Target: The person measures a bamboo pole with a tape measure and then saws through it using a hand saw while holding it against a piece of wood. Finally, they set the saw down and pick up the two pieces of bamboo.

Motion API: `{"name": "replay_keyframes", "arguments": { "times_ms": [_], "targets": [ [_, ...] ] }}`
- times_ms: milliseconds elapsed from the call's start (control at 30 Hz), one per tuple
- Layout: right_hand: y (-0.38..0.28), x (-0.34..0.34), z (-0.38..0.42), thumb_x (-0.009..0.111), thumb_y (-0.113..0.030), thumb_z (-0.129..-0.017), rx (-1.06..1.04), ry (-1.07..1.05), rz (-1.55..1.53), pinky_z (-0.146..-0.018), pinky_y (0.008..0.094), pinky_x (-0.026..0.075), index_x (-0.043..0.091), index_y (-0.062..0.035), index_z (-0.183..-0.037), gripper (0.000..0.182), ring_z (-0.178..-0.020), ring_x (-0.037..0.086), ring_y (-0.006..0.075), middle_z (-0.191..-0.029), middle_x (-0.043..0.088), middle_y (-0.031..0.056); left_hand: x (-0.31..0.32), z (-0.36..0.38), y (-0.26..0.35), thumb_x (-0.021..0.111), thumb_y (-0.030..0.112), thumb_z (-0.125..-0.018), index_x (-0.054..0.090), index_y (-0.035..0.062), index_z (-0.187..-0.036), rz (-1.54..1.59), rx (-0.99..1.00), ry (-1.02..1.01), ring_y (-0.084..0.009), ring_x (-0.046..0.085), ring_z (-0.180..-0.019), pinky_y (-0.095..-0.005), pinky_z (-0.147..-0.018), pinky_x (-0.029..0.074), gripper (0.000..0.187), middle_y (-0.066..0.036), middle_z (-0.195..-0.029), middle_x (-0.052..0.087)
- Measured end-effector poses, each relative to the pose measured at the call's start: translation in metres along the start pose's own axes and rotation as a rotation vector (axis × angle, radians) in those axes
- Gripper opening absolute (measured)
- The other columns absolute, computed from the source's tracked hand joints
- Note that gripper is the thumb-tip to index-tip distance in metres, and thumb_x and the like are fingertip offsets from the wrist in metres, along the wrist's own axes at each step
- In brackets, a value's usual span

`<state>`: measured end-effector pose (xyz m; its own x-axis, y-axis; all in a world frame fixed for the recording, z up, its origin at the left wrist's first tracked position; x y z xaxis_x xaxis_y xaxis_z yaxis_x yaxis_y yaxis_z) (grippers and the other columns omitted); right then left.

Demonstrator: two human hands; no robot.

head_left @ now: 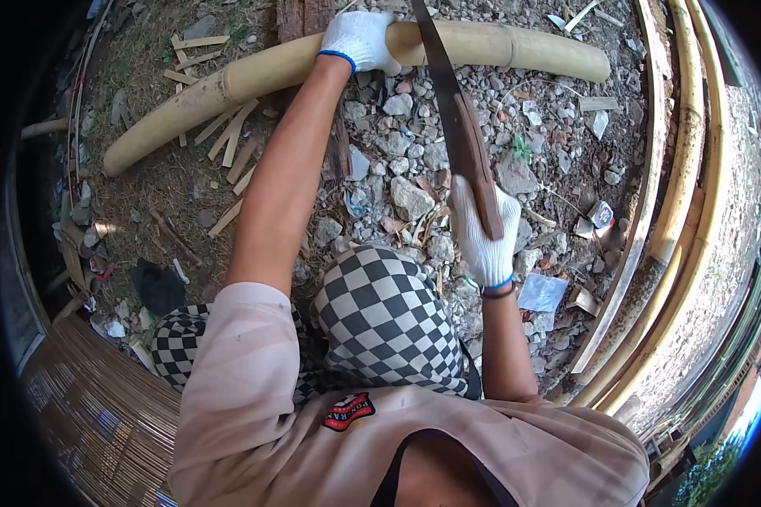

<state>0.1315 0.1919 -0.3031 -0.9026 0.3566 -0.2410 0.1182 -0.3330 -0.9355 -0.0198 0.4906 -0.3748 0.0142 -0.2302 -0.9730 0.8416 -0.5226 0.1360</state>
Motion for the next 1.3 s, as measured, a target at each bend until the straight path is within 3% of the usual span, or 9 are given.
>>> {"name": "replay_keyframes", "arguments": {
  "times_ms": [200, 300, 500, 600, 667, 700, 767, 1100, 1300],
  "targets": [
    [-0.024, 0.044, -0.104, 0.074, -0.030, -0.104, -0.183, -0.073, 0.171, -0.065, 0.0366, 0.054, 0.077, 0.0021, -0.098, 0.032, -0.063, 0.066, 0.0184, -0.072, 0.072, 0.0127, -0.011, 0.003, 0.005, 0.090, 0.046, -0.060, 0.072, 0.0159, -0.128, 0.031, -0.042, -0.014, -0.0325, 0.077, -0.107, -0.0477, -0.095, 0.059, 0.076, -0.016, -0.114, 0.079],
    [-0.016, 0.038, -0.097, 0.071, -0.034, -0.106, -0.353, -0.020, 0.193, -0.054, 0.0320, 0.049, 0.076, 0.0004, -0.106, 0.035, -0.057, 0.063, 0.0117, -0.064, 0.067, 0.0053, 0.029, 0.025, 0.031, 0.096, 0.040, -0.059, 0.072, 0.0169, -0.119, -0.179, -0.017, 0.692, -0.0340, 0.074, -0.090, -0.0484, -0.086, 0.052, 0.068, -0.009, -0.098, 0.074],
    [-0.069, 0.044, -0.128, 0.067, -0.040, -0.109, -0.161, 0.098, -0.041, -0.051, 0.0285, 0.045, 0.072, 0.0001, -0.097, 0.042, -0.052, 0.055, 0.0096, -0.066, 0.063, 0.0030, 0.030, 0.005, 0.017, 0.093, 0.038, -0.065, 0.070, 0.0131, -0.110, -0.113, -0.037, 0.448, -0.0340, 0.074, -0.089, -0.0477, -0.080, 0.057, 0.056, -0.012, -0.097, 0.072],
    [-0.064, 0.050, -0.123, 0.068, -0.040, -0.107, -0.358, 0.080, 0.172, -0.063, 0.0414, 0.053, 0.067, 0.0014, -0.094, 0.044, -0.063, 0.065, 0.0361, -0.071, 0.067, 0.0189, 0.020, 0.000, 0.013, 0.093, 0.039, -0.062, 0.072, 0.0118, -0.110, -0.054, -0.010, 0.443, -0.0366, 0.076, -0.090, -0.0497, -0.081, 0.060, 0.059, -0.015, -0.097, 0.074],
    [-0.040, 0.043, -0.083, 0.072, -0.036, -0.105, -0.399, 0.103, 0.268, -0.061, 0.0406, 0.053, 0.068, -0.0010, -0.096, 0.036, -0.062, 0.064, 0.0387, -0.072, 0.066, 0.0196, 0.016, -0.004, 0.011, 0.094, 0.041, -0.061, 0.072, 0.0116, -0.111, -0.040, -0.017, 0.289, -0.0370, 0.077, -0.092, -0.0494, -0.084, 0.061, 0.062, -0.016, -0.100, 0.075],
    [-0.033, 0.027, -0.053, 0.067, -0.030, -0.110, -0.256, 0.051, 0.336, -0.065, 0.0345, 0.051, 0.072, 0.0009, -0.108, 0.032, -0.068, 0.061, 0.0146, -0.078, 0.067, 0.0124, 0.010, -0.010, 0.006, 0.094, 0.042, -0.061, 0.072, 0.0115, -0.112, -0.038, -0.024, 0.222, -0.0371, 0.077, -0.094, -0.0493, -0.085, 0.061, 0.063, -0.017, -0.102, 0.076],
    [-0.033, -0.007, 0.015, 0.065, -0.029, -0.110, -0.173, 0.044, 0.352, -0.062, 0.0306, 0.052, 0.074, 0.0018, -0.119, 0.033, -0.067, 0.063, 0.0088, -0.082, 0.072, 0.0076, 0.006, -0.009, 0.008, 0.097, 0.042, -0.060, 0.072, 0.0132, -0.115, -0.027, -0.054, 0.170, -0.0330, 0.077, -0.103, -0.0500, -0.091, 0.060, 0.067, -0.014, -0.107, 0.078],
    [-0.034, 0.000, -0.027, 0.070, -0.024, -0.107, -0.241, 0.033, 0.283, -0.065, 0.0352, 0.052, 0.073, 0.0010, -0.102, 0.026, -0.064, 0.061, 0.0182, -0.077, 0.070, 0.0134, 0.024, 0.014, 0.019, 0.094, 0.038, -0.063, 0.071, 0.0122, -0.118, -0.047, 0.007, 0.316, -0.0330, 0.077, -0.096, -0.0474, -0.088, 0.060, 0.065, -0.014, -0.107, 0.076],
    [-0.035, -0.012, -0.009, 0.068, -0.029, -0.109, -0.210, 0.036, 0.236, -0.053, 0.0286, 0.046, 0.075, 0.0012, -0.102, 0.032, -0.057, 0.059, 0.0081, -0.067, 0.065, 0.0023, 0.023, 0.001, 0.011, 0.094, 0.042, -0.063, 0.071, 0.0126, -0.122, -0.067, 0.034, 0.373, -0.0337, 0.077, -0.099, -0.0473, -0.090, 0.060, 0.069, -0.014, -0.109, 0.078]
  ]
}}
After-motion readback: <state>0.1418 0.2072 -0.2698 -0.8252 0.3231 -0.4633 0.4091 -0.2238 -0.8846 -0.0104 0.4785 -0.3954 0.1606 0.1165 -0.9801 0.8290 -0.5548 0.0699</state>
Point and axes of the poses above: each hand's wrist, its own z-axis away from the middle knuckle, its own x-axis out of the palm, y = z × x, the point moved 2 cm from there along -z, towards the middle knuckle
